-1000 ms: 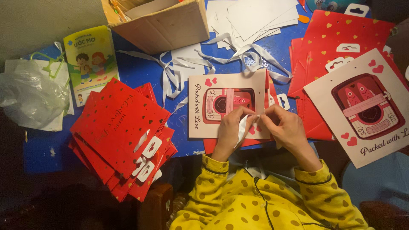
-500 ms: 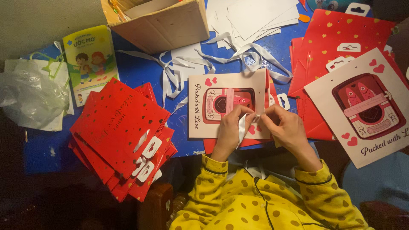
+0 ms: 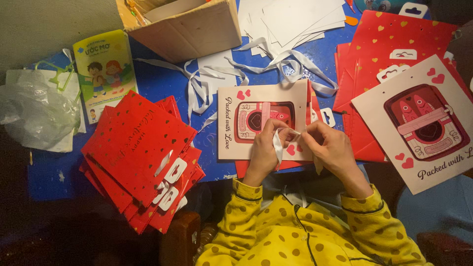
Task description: The person assembles red Valentine's Day gift boxes by inserting white plastic hangers and threading white ribbons through them. They handle multiple boxes one at a time, folding flaps and securing the ribbons before stacking the finished boxes.
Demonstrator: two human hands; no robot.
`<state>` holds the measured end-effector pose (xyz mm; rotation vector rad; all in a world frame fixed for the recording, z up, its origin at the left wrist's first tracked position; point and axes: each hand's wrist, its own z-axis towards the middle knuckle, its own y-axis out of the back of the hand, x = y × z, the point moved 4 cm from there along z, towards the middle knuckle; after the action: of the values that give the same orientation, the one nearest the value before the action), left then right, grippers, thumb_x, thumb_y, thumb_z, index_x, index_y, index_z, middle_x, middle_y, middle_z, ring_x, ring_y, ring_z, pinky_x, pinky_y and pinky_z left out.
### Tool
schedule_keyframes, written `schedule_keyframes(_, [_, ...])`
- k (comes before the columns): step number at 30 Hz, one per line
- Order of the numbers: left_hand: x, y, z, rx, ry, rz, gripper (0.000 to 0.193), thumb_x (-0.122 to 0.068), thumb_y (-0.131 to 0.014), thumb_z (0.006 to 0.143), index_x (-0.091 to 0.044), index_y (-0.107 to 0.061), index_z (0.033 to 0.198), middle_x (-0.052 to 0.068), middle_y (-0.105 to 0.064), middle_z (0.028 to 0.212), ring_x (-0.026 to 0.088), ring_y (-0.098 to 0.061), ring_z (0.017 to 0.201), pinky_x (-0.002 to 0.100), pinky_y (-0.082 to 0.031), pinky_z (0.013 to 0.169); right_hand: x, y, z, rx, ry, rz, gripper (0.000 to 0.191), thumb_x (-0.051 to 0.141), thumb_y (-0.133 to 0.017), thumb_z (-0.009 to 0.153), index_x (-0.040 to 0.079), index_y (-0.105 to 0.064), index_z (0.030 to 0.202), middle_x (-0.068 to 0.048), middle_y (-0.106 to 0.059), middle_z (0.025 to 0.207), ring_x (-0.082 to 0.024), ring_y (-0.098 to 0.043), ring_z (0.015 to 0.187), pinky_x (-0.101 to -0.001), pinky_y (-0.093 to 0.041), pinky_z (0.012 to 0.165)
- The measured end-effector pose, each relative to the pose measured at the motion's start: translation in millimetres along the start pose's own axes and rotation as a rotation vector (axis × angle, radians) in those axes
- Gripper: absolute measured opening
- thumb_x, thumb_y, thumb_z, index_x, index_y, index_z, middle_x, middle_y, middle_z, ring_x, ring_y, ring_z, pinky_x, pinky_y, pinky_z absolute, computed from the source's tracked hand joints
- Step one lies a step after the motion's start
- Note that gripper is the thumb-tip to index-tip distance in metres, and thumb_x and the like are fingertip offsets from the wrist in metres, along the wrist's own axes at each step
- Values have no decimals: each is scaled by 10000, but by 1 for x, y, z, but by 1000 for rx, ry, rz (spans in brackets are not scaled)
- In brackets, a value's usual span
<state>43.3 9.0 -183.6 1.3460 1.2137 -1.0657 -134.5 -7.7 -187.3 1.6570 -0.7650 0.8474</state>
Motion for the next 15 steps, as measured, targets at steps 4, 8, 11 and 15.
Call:
schedule_keyframes(4, [-8, -1, -2, 43, -105, 194, 266, -179, -748, 903, -47, -658, 1116, 76, -748, 877, 152, -726, 662, 298, -555, 603, 3, 1, -1, -13, 6, -22, 187, 257, -691, 930, 89, -719, 1008, -49, -750, 792, -144, -687, 590, -303, -522, 584])
schedule_keyframes(8, [-16, -2, -3, 31, -253, 269, 170, -157, -752, 923, -45, -703, 1041, 98, -723, 896, 173, -738, 741, 304, -553, 637, -1, -1, -1, 10, -32, 20, 191, 256, -682, 938, 80, -717, 1003, -46, -751, 771, -121, -687, 573, -294, -525, 574])
schedule_keyframes(11, [-14, -1, -2, 3, -192, 245, 125, -150, -735, 944, -45, -706, 1006, 93, -734, 868, 177, -742, 746, 310, -550, 644, -4, 1, 0, 44, 76, 63, 198, 237, -666, 955, 74, -714, 1057, -29, -757, 802, -82, -687, 638, -273, -526, 590])
schedule_keyframes(15, [-5, 0, 0, 7, -54, 168, 125, -158, -698, 970, -44, -671, 1014, 82, -747, 836, 167, -753, 722, 309, -553, 624, -19, 1, 0, 282, -118, 314, 249, 216, -604, 1080, 85, -745, 1239, -126, -702, 691, -156, -670, 560, -316, -480, 546])
